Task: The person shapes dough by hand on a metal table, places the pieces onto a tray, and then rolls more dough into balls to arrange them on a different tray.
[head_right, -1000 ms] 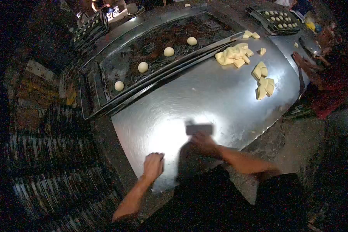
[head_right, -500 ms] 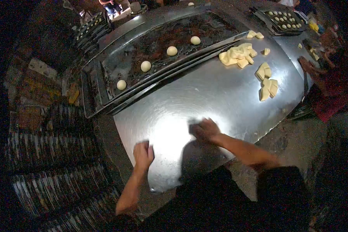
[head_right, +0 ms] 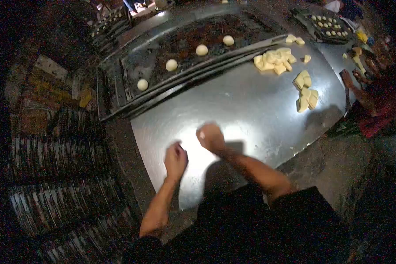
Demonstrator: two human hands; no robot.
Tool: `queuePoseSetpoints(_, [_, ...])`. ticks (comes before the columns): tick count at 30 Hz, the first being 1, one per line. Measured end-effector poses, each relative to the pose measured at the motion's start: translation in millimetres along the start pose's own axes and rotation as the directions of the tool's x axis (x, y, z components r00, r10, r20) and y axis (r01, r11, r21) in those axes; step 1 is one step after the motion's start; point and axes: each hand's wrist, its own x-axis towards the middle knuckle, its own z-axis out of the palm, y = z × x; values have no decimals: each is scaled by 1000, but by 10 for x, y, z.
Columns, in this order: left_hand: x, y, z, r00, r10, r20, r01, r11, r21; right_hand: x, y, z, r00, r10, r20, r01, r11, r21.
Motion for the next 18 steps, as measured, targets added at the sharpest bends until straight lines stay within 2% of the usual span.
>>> queuePoseSetpoints(1, [-159, 106, -132, 977, 148, 153, -164, 982, 95, 18, -91, 27, 998, 31, 60, -33, 999, 22])
queuePoseSetpoints(2, [-389, -9, -236, 955, 227, 189, -253, 959, 127, -282, 46, -60, 910, -311, 274, 368, 909, -193])
queuePoseSetpoints(3, [-499, -165, -331, 927, 308, 213, -344, 926, 155, -589, 401, -13, 968, -178, 180, 166, 983, 77])
queuePoseSetpoints(4, [-472, -260, -544, 908, 177, 379, -294, 914, 279, -794, 663, 63, 992, -13, 126, -34, 931, 363])
queuePoseSetpoints(5, [-433, -532, -619, 920, 241, 310, -323, 913, 248, -755, 437, -460, 976, 207, -66, -99, 691, 716])
queuePoseSetpoints(6, [-340, -655, -522, 975, 189, 115, -212, 948, 239, -615, 700, -353, 992, 53, -112, -18, 956, 294])
queuePoseSetpoints(7, [-226, -690, -409, 990, 113, -79, -95, 975, 201, -491, 988, -254, 993, -97, -66, 83, 976, -199])
queuePoseSetpoints(8, [-3, -484, -279, 986, -78, -147, 78, 997, -6, -223, 768, -314, 969, -103, -225, 74, 988, -133])
queuePoseSetpoints(9, [134, -251, -143, 943, -282, -176, 242, 946, -216, 79, 377, -276, 922, -96, -376, 78, 995, -63])
queuePoseSetpoints(10, [102, -164, -52, 966, -248, -67, 235, 958, -166, 132, 305, 13, 899, 38, -436, 22, 991, 131])
queuePoseSetpoints(11, [-54, 25, -70, 991, -134, 26, 134, 990, -35, -116, 505, 544, 870, -91, -484, 78, 996, -46])
queuePoseSetpoints(12, [-195, 14, -205, 983, 66, 171, -83, 992, 97, -359, 369, 434, 950, 133, -281, -8, 915, 404])
queuePoseSetpoints(13, [-301, -34, -321, 911, 236, 338, -312, 931, 191, -557, 315, 223, 969, 246, 10, -171, 644, 746])
queuePoseSetpoints(14, [-305, -174, -416, 913, 162, 375, -268, 930, 252, -641, 497, 11, 996, 72, -42, -37, 832, 554])
queuePoseSetpoints(15, [-285, -373, -504, 907, 88, 411, -231, 921, 314, -718, 703, -190, 993, -102, -51, 113, 940, 322])
queuePoseSetpoints(16, [-280, -607, -459, 954, 293, 64, -300, 923, 241, -703, 870, -399, 998, -70, 2, 66, 937, 342])
queuePoseSetpoints(17, [-156, -684, -376, 974, 202, -104, -177, 961, 212, -548, 580, -737, 980, -99, -172, 68, 982, -177])
queuePoseSetpoints(18, [39, -505, -319, 986, -44, -163, 49, 999, 22, -364, 655, -517, 943, -61, -326, 30, 995, -98])
